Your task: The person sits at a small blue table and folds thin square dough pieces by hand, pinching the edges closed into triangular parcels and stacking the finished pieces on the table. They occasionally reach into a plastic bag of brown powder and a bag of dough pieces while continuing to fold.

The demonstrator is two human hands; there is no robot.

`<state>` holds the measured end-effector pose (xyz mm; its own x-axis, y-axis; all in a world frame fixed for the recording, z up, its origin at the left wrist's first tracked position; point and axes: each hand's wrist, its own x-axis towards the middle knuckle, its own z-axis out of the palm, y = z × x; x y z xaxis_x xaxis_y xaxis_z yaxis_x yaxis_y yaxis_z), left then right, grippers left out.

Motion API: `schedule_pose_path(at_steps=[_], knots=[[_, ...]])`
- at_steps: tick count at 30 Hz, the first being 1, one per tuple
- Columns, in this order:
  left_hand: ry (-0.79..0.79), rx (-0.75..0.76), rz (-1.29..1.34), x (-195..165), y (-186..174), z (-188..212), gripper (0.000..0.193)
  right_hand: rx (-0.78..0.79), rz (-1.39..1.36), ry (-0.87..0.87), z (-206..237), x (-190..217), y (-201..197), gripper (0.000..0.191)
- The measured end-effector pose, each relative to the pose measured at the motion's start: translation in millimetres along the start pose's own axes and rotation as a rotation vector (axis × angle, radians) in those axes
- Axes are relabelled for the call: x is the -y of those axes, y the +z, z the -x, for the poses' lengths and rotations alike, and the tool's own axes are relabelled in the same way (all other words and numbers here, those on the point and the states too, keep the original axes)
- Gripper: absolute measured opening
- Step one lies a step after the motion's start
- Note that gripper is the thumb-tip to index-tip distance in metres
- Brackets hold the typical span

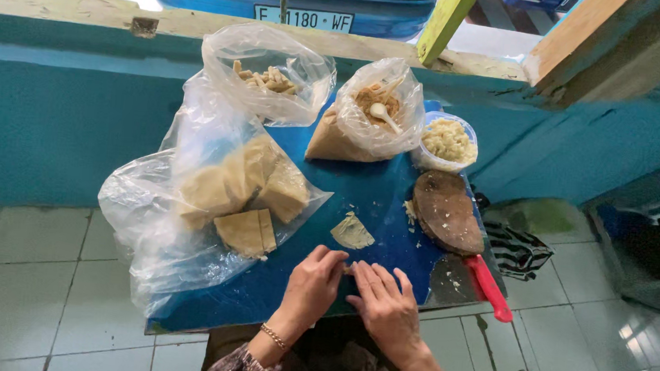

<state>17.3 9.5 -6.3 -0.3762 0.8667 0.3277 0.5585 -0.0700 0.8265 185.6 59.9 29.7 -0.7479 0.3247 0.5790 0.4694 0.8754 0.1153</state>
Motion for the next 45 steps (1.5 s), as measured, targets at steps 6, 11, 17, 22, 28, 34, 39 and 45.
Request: schedule_pose_path(at_steps=[6,11,17,22,28,34,39,45], knots=[[0.108,-0.062,-0.149,1.1,-17.1,-10.4,0.016,0.225,-0.174,0.088,-33.1,-29.7,20.3,0.023],[0.332,0.048,-0.431,9.4,-12.4,-20.9,0.037,-0.002,-0.150,0.101,-106.0,-107.0,31.1,0.026],[0.329,0.064,-0.490,14.8,-2.5,-11.9,0.031,-0.107,-0.429,0.331,-253.5,-165.4,75.1,0.022],[0.359,0.038,-0.487,17.4,-3.0,-12.9,0.031,-0.176,-0.668,0.178,-334.8,-144.8,122.5,0.022],[0.377,0.053,-0.521,12.6,-3.4,-11.7,0.031,0.213,0.033,0.415,-271.4,-190.6,104.7,0.018],[0.370,0.105,-0.514,6.6,-6.0,-14.5,0.027,0.325,0.125,0.333,-221.7,-221.0,132.2,0.021],[0.388,0.014,-0.477,-2.4,-6.7,-13.3,0.046,0.173,0.417,0.046,-234.7,-227.8,163.4,0.010],[0.291,0.073,-0.433,2.9,-10.9,-15.3,0.038,0.138,-0.031,0.206,-234.9,-223.0,155.7,0.017]])
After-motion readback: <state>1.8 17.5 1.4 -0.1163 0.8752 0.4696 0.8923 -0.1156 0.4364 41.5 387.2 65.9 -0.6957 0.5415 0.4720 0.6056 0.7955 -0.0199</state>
